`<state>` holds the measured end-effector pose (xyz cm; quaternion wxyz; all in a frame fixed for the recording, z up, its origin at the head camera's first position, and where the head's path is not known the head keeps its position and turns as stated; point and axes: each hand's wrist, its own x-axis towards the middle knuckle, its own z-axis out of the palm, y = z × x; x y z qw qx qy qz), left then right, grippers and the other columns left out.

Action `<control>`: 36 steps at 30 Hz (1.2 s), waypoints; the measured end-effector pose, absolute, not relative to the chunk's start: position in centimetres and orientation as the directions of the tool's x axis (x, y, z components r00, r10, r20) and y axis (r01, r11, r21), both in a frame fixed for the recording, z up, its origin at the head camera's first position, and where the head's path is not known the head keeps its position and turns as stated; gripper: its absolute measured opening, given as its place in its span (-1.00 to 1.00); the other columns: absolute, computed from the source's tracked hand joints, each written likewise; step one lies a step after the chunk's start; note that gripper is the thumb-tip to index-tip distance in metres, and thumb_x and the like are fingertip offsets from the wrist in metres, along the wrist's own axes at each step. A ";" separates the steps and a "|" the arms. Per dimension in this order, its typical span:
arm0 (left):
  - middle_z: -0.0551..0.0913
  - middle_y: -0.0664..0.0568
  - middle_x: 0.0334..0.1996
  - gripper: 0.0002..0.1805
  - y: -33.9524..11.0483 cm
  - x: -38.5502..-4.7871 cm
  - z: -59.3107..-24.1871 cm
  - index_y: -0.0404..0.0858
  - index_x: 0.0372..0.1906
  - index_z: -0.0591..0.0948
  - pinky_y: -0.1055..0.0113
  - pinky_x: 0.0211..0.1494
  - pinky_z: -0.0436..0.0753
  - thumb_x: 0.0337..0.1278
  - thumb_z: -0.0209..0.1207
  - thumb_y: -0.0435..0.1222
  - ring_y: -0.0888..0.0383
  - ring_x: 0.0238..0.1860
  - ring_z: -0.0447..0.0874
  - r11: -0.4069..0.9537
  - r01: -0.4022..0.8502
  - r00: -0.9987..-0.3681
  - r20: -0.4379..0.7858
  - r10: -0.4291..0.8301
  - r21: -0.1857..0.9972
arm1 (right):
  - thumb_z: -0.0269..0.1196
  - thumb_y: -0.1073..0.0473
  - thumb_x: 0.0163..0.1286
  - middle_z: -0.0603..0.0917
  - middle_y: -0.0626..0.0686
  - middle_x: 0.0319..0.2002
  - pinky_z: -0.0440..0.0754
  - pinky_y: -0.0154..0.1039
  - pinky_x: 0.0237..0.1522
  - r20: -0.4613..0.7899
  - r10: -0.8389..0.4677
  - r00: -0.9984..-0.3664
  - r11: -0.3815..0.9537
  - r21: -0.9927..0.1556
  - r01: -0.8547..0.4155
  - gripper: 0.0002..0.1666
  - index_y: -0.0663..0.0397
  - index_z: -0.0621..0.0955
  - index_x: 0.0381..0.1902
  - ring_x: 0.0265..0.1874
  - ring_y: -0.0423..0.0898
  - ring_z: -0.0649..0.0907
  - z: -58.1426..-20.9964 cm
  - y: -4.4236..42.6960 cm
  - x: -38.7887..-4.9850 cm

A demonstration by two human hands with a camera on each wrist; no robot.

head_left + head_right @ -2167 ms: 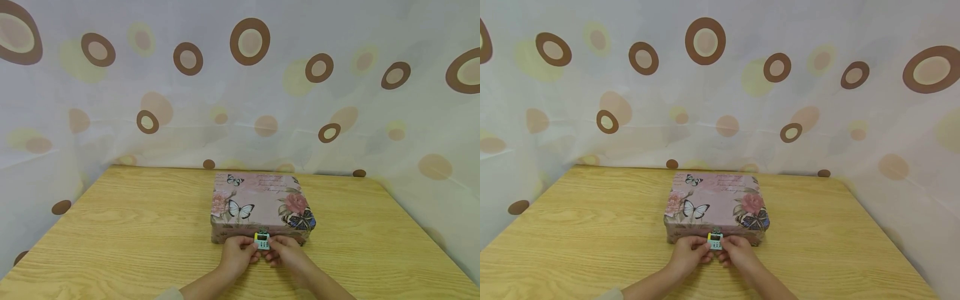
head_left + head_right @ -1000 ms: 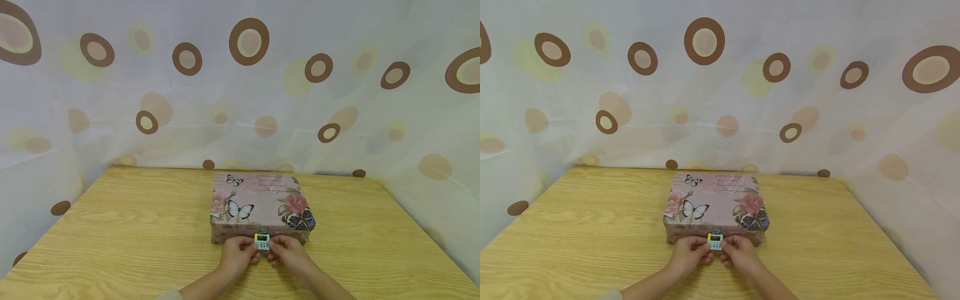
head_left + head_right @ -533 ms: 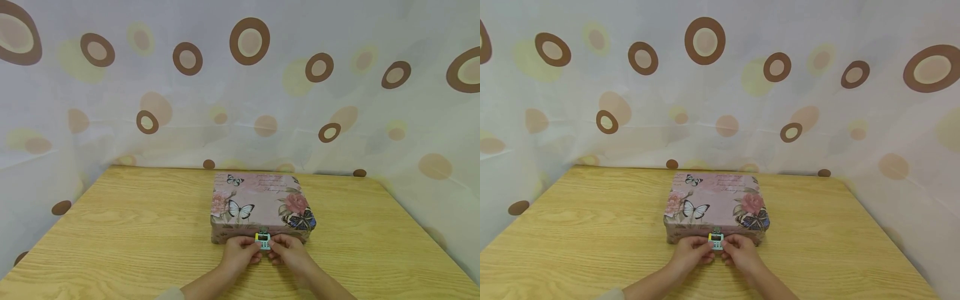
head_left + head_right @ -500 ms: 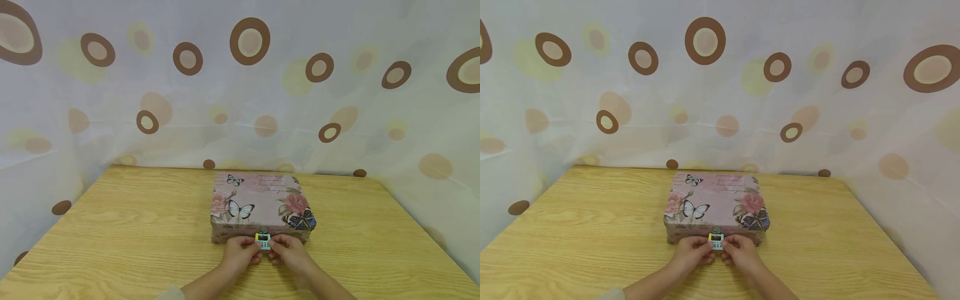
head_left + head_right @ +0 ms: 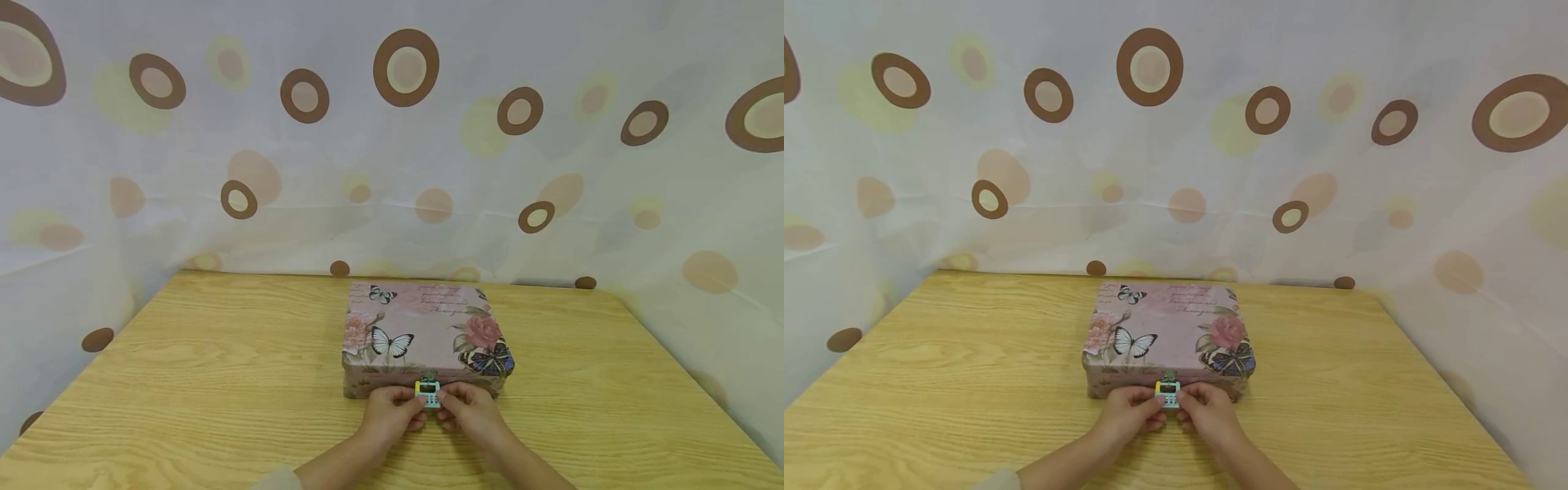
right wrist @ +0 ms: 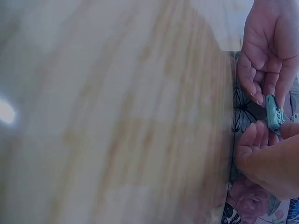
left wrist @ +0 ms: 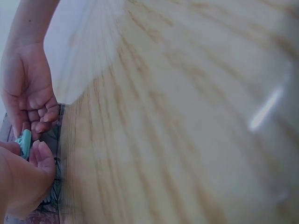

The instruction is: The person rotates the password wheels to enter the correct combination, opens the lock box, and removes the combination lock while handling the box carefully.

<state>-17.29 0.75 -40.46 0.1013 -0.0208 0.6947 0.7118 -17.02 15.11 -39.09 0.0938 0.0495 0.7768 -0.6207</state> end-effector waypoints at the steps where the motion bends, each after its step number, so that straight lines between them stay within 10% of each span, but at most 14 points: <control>1: 0.66 -0.19 -0.45 -0.78 0.7 -17.3 -40.5 -0.60 -0.20 0.55 0.37 -0.35 0.75 0.14 0.13 -0.46 0.29 -0.53 0.57 -0.013 -0.175 -0.978 -0.172 0.115 0.985 | 0.07 0.28 0.35 0.54 -0.08 -0.54 0.59 -0.41 -0.46 -0.205 -0.028 -0.978 0.222 -0.955 0.194 -0.75 0.45 0.51 -0.20 -0.48 -0.21 0.54 -39.1 15.0 -17.0; 36: 0.66 -0.17 -0.51 -0.78 1.0 -17.2 -40.5 -0.58 -0.28 0.57 0.37 -0.42 0.74 0.14 0.14 -0.41 0.29 -0.56 0.57 0.037 -0.133 -0.984 -0.137 0.117 0.990 | 0.11 0.32 0.32 0.55 -0.07 -0.54 0.59 -0.39 -0.46 -0.153 0.064 -0.986 0.218 -0.962 0.163 -0.78 0.48 0.55 -0.26 -0.48 -0.18 0.53 -39.4 14.6 -17.3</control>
